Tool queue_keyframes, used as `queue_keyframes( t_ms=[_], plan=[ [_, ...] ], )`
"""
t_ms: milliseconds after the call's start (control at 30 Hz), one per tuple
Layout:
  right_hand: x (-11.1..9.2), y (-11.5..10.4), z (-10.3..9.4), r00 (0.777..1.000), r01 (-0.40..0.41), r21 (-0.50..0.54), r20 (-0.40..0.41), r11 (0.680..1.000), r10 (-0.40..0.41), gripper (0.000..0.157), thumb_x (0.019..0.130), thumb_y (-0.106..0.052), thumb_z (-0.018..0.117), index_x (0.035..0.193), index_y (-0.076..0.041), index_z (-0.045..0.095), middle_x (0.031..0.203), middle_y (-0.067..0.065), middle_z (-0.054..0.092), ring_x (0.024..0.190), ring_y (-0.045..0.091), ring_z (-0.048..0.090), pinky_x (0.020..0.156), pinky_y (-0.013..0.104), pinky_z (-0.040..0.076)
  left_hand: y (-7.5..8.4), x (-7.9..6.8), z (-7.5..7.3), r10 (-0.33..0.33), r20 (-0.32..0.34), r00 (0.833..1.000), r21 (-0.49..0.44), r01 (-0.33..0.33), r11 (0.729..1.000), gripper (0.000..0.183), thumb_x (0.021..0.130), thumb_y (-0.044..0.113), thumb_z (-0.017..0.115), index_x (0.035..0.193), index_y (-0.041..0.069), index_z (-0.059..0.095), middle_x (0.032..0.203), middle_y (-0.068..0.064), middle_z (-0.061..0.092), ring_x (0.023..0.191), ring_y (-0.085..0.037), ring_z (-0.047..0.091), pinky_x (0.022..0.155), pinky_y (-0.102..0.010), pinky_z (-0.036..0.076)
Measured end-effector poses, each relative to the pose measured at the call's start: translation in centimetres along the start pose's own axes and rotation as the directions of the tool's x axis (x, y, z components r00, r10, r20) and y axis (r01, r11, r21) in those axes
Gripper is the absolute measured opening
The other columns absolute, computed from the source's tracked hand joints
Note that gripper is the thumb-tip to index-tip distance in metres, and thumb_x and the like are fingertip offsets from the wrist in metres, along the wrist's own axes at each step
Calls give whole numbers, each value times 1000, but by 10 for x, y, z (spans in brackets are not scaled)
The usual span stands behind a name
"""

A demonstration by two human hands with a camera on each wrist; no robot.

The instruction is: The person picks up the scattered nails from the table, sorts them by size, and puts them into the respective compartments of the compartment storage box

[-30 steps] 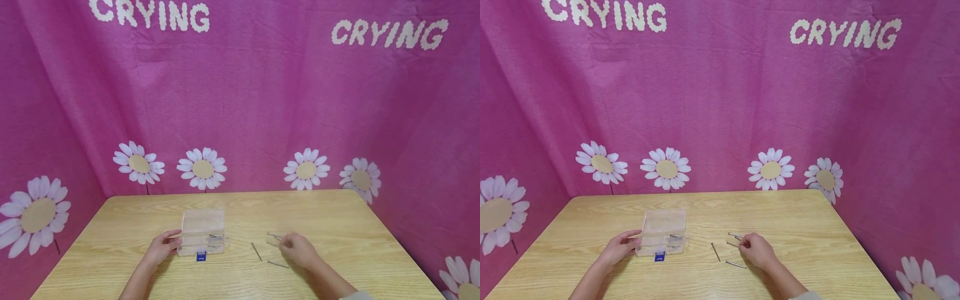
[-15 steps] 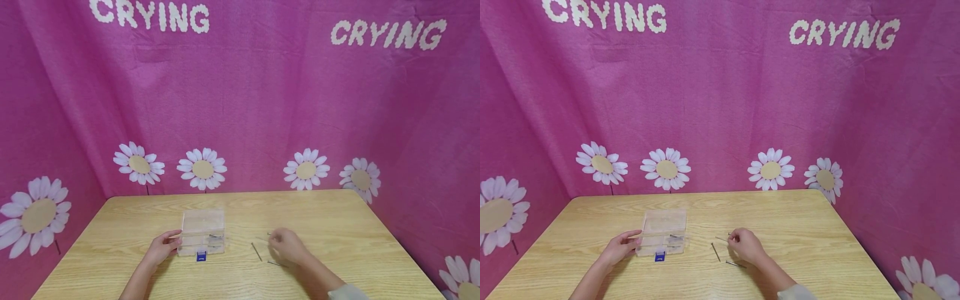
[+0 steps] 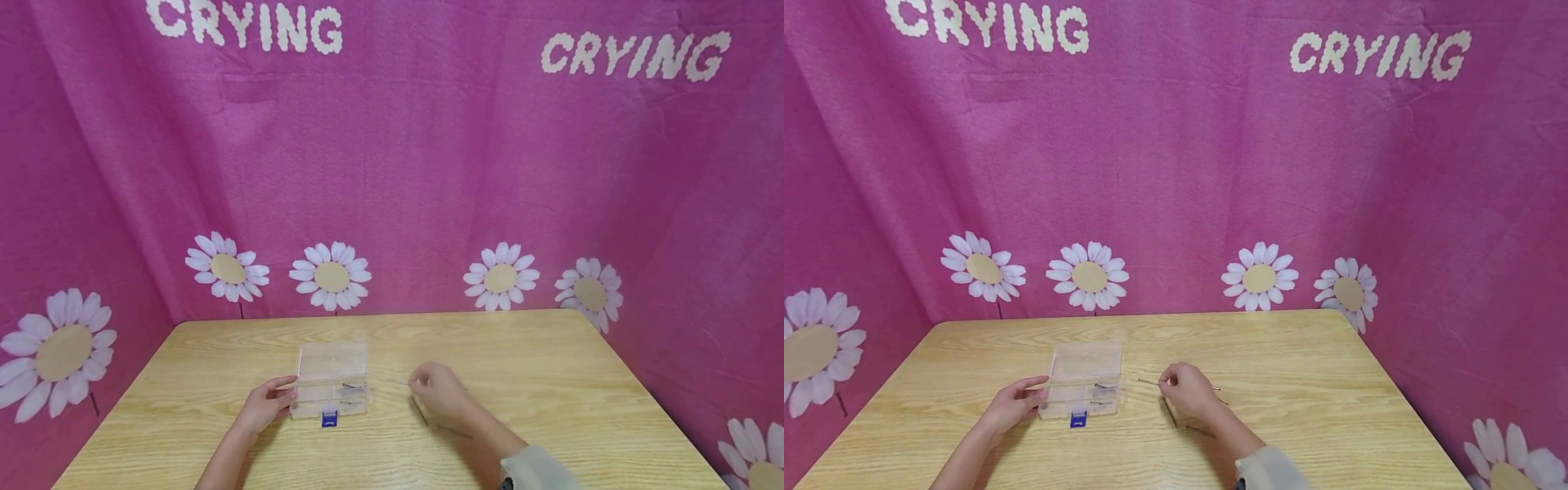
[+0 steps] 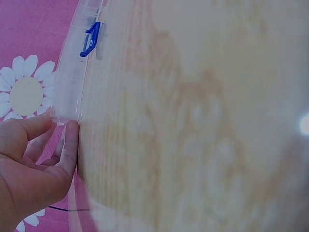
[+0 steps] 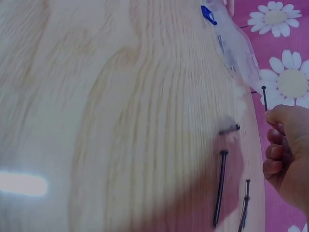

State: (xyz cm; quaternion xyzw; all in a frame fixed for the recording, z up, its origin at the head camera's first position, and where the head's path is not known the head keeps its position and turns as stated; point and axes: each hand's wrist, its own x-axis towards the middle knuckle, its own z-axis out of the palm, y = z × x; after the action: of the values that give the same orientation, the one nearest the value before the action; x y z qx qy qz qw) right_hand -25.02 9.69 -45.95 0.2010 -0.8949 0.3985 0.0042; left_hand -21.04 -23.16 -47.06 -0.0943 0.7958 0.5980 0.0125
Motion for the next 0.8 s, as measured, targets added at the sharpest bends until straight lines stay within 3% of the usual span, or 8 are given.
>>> queue_keyframes(
  t_ms=[400, 800],
  plan=[
    [22, -25, 17, 995, 73, -55, 66, 996, -69, 13, 86, -14, 59, 89, -5, 67, 81, 3, 59, 76, 13, 49, 67, 27, 43, -4, 1, 0, 3, -7, 1000, 4, -3, 1000, 40, 89, -1, 57, 127, -9, 50, 111, -28, 60, 87, -15, 62, 76, -32, 56],
    [33, -43, 35, 989, 130, -85, 83, 988, -123, 13, 86, -13, 60, 88, -3, 69, 77, 2, 61, 69, 7, 47, 61, 20, 42, -4, 4, 0, 3, -8, 1000, -1, -3, 1000, 40, 88, 0, 59, 127, -8, 50, 110, -26, 61, 85, -13, 61, 75, -30, 56]
  ],
)
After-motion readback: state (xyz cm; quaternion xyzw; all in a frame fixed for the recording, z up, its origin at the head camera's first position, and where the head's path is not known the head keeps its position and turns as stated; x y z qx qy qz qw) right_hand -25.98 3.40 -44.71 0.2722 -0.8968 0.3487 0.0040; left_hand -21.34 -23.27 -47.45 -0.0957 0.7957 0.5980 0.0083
